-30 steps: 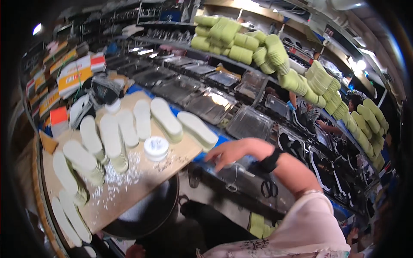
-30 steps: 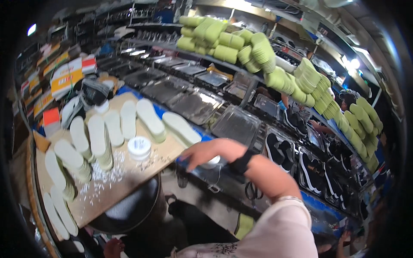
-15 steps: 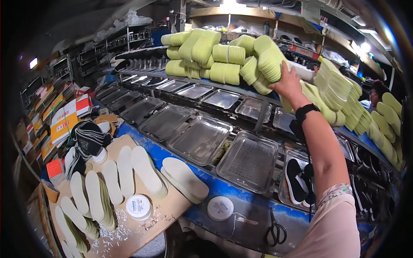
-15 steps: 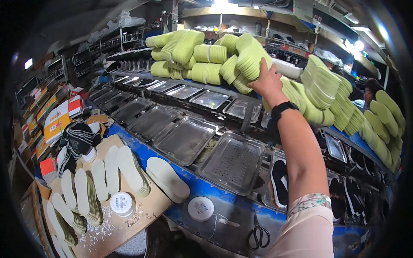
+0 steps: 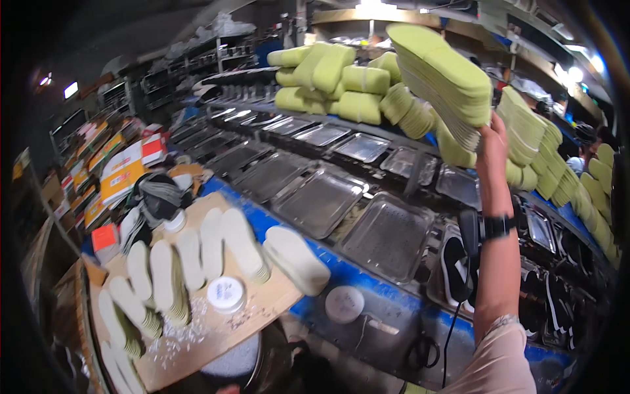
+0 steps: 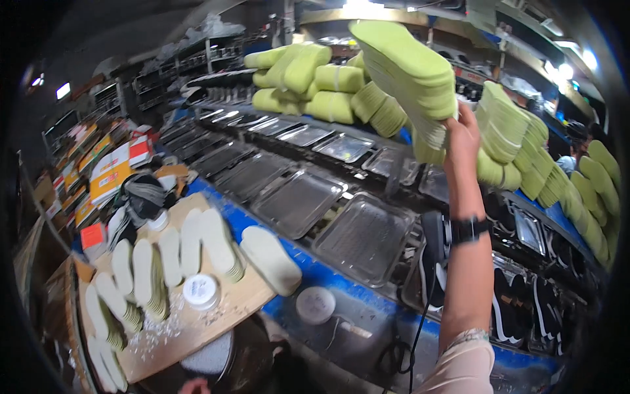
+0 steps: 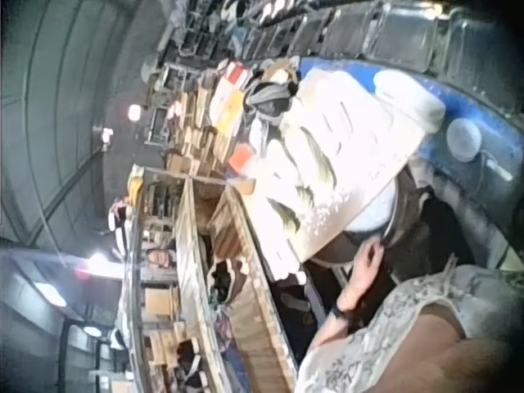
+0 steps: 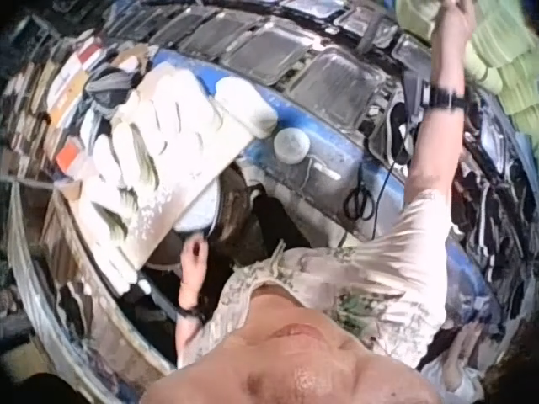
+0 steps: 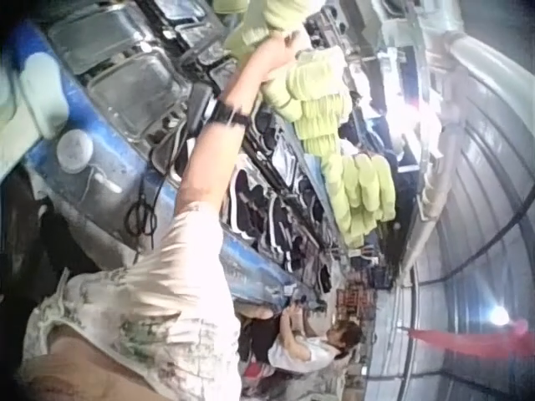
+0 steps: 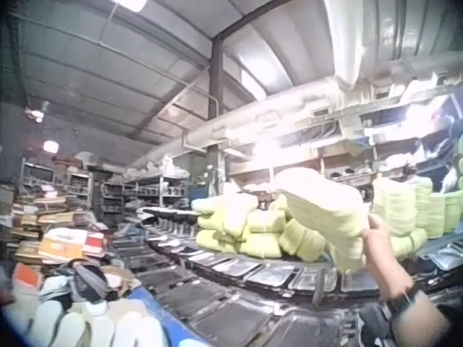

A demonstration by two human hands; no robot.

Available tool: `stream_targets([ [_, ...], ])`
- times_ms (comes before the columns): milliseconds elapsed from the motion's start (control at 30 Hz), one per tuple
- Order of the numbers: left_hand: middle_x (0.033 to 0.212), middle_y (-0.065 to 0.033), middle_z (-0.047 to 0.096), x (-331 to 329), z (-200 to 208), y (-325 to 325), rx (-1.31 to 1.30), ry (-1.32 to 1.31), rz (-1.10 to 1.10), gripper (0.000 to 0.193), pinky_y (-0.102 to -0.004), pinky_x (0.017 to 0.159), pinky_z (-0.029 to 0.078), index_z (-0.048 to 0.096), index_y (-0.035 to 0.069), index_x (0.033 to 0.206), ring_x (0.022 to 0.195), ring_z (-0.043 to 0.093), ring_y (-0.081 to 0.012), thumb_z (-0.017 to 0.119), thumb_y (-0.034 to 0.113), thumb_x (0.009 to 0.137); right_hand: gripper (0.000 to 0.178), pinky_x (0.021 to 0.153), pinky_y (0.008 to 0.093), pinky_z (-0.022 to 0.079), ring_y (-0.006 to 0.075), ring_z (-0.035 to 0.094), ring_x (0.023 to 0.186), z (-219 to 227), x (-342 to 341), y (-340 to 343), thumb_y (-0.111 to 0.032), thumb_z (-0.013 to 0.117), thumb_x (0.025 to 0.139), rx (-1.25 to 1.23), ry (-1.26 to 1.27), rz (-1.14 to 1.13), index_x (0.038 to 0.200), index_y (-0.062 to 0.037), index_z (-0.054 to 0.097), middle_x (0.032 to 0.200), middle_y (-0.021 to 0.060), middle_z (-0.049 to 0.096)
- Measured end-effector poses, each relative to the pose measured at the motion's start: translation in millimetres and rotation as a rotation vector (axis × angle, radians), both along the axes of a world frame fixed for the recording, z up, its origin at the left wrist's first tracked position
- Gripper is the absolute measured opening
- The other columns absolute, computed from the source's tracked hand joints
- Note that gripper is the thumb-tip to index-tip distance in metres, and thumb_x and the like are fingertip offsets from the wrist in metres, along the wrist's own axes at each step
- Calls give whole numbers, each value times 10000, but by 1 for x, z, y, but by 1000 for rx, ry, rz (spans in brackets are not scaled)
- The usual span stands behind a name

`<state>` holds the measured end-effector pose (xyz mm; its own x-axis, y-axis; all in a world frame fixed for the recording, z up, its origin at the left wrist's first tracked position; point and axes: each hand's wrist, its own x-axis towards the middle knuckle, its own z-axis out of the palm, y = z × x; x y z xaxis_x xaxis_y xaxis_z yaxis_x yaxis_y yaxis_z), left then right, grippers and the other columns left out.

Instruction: Inserting insoles into shoes and organizing finished components on a rack in a factory.

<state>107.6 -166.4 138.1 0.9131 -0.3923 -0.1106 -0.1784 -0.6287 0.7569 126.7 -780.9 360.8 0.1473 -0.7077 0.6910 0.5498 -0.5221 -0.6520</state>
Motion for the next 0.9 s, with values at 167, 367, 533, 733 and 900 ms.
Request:
stream_targets([
  [167, 1332, -136, 347, 15, 35, -14, -1075, 326, 39, 681, -414, 925, 396, 144, 86, 1392, 1188, 404, -304, 543, 283, 876, 373, 881, 334, 403, 238, 524, 1016, -82, -23, 256, -15, 573, 745, -484, 97, -60, 1115, -27, 534, 1108, 129, 549],
  [367, 1289, -125, 407, -6, 3, 29, -1473, 390, 368, 554, -357, 950, 379, 233, 62, 1348, 1155, 439, -252, 485, 272, 902, 388, 842, 413, 432, 348, 488, 968, -241, -45, 453, -18, 609, 594, -931, 212, 524, 959, -147, 614, 1088, 93, 519],
  [533, 1244, -206, 394, -17, -141, 113, -579, -102, 786, 650, -379, 981, 313, 265, -13, 1282, 1172, 373, -308, 624, 228, 796, 366, 888, 422, 394, 356, 408, 1073, -320, -65, 535, -44, 616, 637, -954, 617, 828, 998, -99, 587, 1139, 138, 458],
  [733, 1304, -296, 211, -41, -136, 100, -128, -440, 714, 910, -425, 1025, 245, 149, -34, 1330, 1225, 246, -425, 709, 284, 687, 619, 942, 451, 356, 383, 384, 1111, -336, -65, 562, -244, 772, 537, -943, 783, 828, 1070, -40, 532, 1192, 186, 405],
  [900, 1324, -302, 185, -45, -139, 112, 36, -433, 589, 1021, -441, 1014, 271, 136, 3, 1349, 1238, 225, -448, 759, 353, 620, 658, 934, 435, 369, 373, 385, 1113, -351, -58, 552, -244, 764, 562, -958, 731, 822, 1135, -65, 495, 1224, 169, 391],
])
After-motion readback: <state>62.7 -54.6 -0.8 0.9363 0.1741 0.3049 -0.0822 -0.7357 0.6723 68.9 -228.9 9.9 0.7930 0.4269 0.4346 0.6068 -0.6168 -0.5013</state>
